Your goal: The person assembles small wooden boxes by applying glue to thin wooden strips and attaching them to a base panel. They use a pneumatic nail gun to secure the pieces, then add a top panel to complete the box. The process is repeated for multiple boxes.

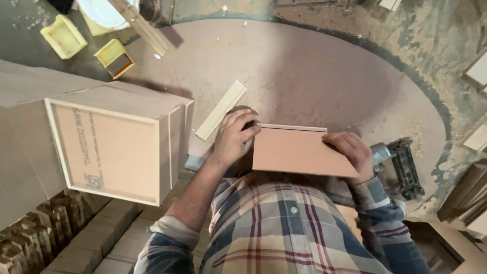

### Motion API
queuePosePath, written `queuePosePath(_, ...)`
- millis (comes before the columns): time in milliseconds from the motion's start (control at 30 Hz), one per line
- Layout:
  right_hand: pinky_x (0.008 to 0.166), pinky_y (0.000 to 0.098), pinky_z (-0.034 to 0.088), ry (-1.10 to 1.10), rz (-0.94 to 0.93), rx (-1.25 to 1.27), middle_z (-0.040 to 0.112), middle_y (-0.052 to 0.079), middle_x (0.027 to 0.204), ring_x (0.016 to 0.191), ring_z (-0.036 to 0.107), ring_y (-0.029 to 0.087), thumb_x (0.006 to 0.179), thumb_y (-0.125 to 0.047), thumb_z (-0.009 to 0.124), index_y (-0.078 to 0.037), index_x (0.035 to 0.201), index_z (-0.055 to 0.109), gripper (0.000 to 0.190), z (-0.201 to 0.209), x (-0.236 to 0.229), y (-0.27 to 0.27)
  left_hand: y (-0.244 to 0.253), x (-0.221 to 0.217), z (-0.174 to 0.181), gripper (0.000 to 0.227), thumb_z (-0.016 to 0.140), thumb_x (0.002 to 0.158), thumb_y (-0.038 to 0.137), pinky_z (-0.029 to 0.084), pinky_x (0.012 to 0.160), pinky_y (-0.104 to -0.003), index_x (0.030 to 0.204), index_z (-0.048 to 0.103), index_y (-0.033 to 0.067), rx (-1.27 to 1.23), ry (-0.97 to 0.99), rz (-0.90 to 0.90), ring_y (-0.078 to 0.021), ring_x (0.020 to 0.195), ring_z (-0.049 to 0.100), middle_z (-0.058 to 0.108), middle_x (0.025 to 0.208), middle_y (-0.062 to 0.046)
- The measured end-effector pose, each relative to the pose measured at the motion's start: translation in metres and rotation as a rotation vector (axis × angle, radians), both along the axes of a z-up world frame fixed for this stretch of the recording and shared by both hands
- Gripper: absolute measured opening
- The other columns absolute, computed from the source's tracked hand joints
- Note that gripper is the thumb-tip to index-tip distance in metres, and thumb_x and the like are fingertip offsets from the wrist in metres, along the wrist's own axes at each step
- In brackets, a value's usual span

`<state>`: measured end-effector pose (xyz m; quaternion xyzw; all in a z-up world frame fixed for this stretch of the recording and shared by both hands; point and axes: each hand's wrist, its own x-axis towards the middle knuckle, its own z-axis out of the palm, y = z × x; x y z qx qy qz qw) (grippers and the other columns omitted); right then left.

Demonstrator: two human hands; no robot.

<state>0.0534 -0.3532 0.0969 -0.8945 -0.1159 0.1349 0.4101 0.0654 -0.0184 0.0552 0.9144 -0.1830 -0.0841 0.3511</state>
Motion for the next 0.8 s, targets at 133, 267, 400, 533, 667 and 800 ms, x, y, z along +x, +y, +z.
queuePosePath(133,0.092,0.0419,0.056,-0.031,-0.011,-0.031,0.072,0.014,0.115,0.108,0.069,0.035,0.087,-0.018,0.066,-0.004,0.115,0.071,0.032,0.002,-0.002,-0.003,0.001,0.004,0.003,0.024,0.076,0.076,0.006,0.047,0.104,-0.044,0.099,0.077,0.0122,0.005,-0.008,-0.047,-0.0259,0.124,0.061,0.070,0.118,-0.004)
queuePosePath(267,0.091,0.0412,0.056,-0.012,-0.020,-0.042,0.072,0.015,0.117,0.108,0.069,0.034,0.086,-0.020,0.066,-0.005,0.116,0.072,0.034,0.001,-0.001,-0.010,0.000,0.011,0.002,0.022,0.077,0.075,0.007,0.048,0.101,-0.043,0.097,0.077,0.0111,0.008,-0.005,-0.082,-0.0250,0.120,0.063,0.072,0.113,-0.004)
queuePosePath(400,0.091,0.0402,0.056,-0.003,-0.008,-0.019,0.072,0.015,0.119,0.108,0.070,0.033,0.087,-0.020,0.065,-0.004,0.117,0.072,0.035,-0.003,-0.001,-0.011,0.002,0.013,-0.001,0.021,0.078,0.077,0.009,0.049,0.101,-0.041,0.097,0.078,0.0109,0.002,0.015,-0.096,-0.0229,0.115,0.065,0.073,0.111,-0.004)
queuePosePath(533,0.090,0.0401,0.057,-0.029,0.000,-0.010,0.072,0.015,0.118,0.107,0.070,0.033,0.088,-0.022,0.066,-0.003,0.117,0.072,0.035,-0.005,0.001,-0.011,0.004,0.012,-0.006,0.022,0.078,0.078,0.010,0.051,0.102,-0.040,0.100,0.078,0.0099,-0.003,0.059,-0.107,-0.0245,0.114,0.066,0.074,0.111,-0.005)
queuePosePath(667,0.087,0.0405,0.057,-0.062,0.024,-0.009,0.072,0.015,0.115,0.104,0.071,0.034,0.087,-0.024,0.068,-0.003,0.115,0.073,0.035,-0.005,0.006,-0.010,0.006,0.016,-0.010,0.022,0.077,0.078,0.009,0.053,0.103,-0.038,0.100,0.078,0.0091,-0.032,0.075,-0.132,-0.0240,0.115,0.067,0.074,0.112,-0.004)
queuePosePath(800,0.085,0.0412,0.057,-0.076,0.045,-0.014,0.073,0.015,0.112,0.101,0.071,0.034,0.083,-0.022,0.069,-0.003,0.113,0.073,0.036,-0.009,0.006,-0.011,0.007,0.015,-0.011,0.020,0.075,0.079,0.009,0.054,0.098,-0.037,0.098,0.078,0.0096,-0.012,0.072,-0.148,-0.0232,0.113,0.067,0.075,0.110,-0.003)
